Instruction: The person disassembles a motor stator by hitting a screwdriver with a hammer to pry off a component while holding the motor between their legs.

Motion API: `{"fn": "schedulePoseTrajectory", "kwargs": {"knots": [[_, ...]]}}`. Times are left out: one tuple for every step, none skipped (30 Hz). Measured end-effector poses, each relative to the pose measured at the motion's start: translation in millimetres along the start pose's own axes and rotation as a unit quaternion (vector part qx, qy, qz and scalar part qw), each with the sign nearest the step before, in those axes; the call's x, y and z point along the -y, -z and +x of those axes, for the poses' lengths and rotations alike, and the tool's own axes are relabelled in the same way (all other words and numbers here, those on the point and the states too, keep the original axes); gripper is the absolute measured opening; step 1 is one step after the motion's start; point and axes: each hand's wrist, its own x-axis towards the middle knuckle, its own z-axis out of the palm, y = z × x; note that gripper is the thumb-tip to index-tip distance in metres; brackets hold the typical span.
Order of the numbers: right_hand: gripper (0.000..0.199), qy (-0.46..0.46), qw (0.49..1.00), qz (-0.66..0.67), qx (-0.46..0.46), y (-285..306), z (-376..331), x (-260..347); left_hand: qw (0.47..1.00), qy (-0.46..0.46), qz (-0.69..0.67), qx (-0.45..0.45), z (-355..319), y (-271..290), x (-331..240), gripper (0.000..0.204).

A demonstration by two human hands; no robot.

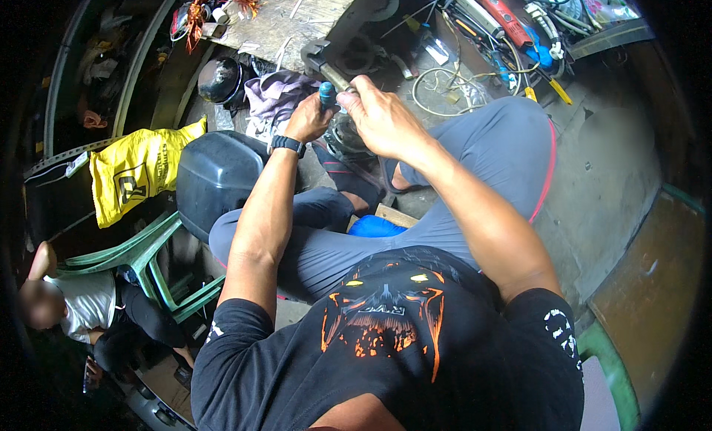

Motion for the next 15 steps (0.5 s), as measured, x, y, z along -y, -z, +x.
{"fn": "schedulePoseTrajectory", "kwargs": {"knots": [[0.037,0.009,1.0,0.01,0.0,-3.8,3.9,-5.1,1.0,0.013,0.004,0.008,2.8,0.9,-2.3,0.037],[0.037,0.007,1.0,0.007,-0.004,-6.3,4.0,-9.9,0.999,0.026,0.009,0.015,4.9,2.0,-5.5,0.038],[0.037,0.005,1.0,0.005,-0.008,-8.9,4.3,-14.0,1.0,0.014,0.001,0.017,6.6,2.1,-7.4,0.038],[0.038,0.003,1.0,0.004,-0.011,-11.8,4.7,-15.8,1.0,0.022,0.01,0.017,7.2,3.0,-10.8,0.037],[0.034,0.006,0.999,-0.009,-0.03,-14.3,5.3,-17.8,0.999,0.03,0.018,0.017,8.7,4.0,-14.3,0.036],[0.034,0.013,0.999,-0.013,-0.037,-14.7,7.4,-19.6,0.999,0.038,0.027,0.018,10.5,4.7,-17.8,0.036],[0.034,0.021,0.999,-0.017,-0.045,-14.0,10.5,-18.6,0.999,0.031,0.008,0.005,11.9,6.9,-22.6,0.034],[0.034,0.028,0.998,-0.021,-0.052,-14.1,13.1,-18.6,0.999,0.039,0.014,-0.001,14.3,4.7,-21.6,0.034],[0.035,0.028,0.998,-0.012,-0.058,-18.8,14.3,-22.6,0.999,0.04,0.017,0.001,12.7,4.0,-23.2,0.034],[0.035,0.016,0.998,-0.019,-0.051,-21.5,16.8,-27.1,0.999,0.038,0.022,-0.001,14.0,3.8,-22.4,0.034],[0.035,0.004,0.999,-0.027,-0.044,-24.2,19.2,-31.3,0.999,0.029,0.018,-0.002,15.4,2.2,-20.3,0.034],[0.035,-0.008,0.999,-0.034,-0.038,-25.1,20.9,-36.3,1.0,0.02,0.015,-0.002,16.3,-0.1,-18.4,0.034],[0.035,-0.016,0.999,-0.031,-0.02,-25.2,20.4,-35.0,0.999,0.025,0.03,-0.001,14.7,-4.2,-13.3,0.033],[0.035,-0.013,0.999,-0.031,-0.013,-24.8,20.1,-33.8,0.999,0.018,0.047,-0.011,11.7,-7.6,-7.9,0.033],[0.034,-0.01,0.999,-0.03,-0.007,-24.1,19.9,-32.2,0.998,0.017,0.062,-0.013,10.8,-9.0,-1.4,0.033]]}}
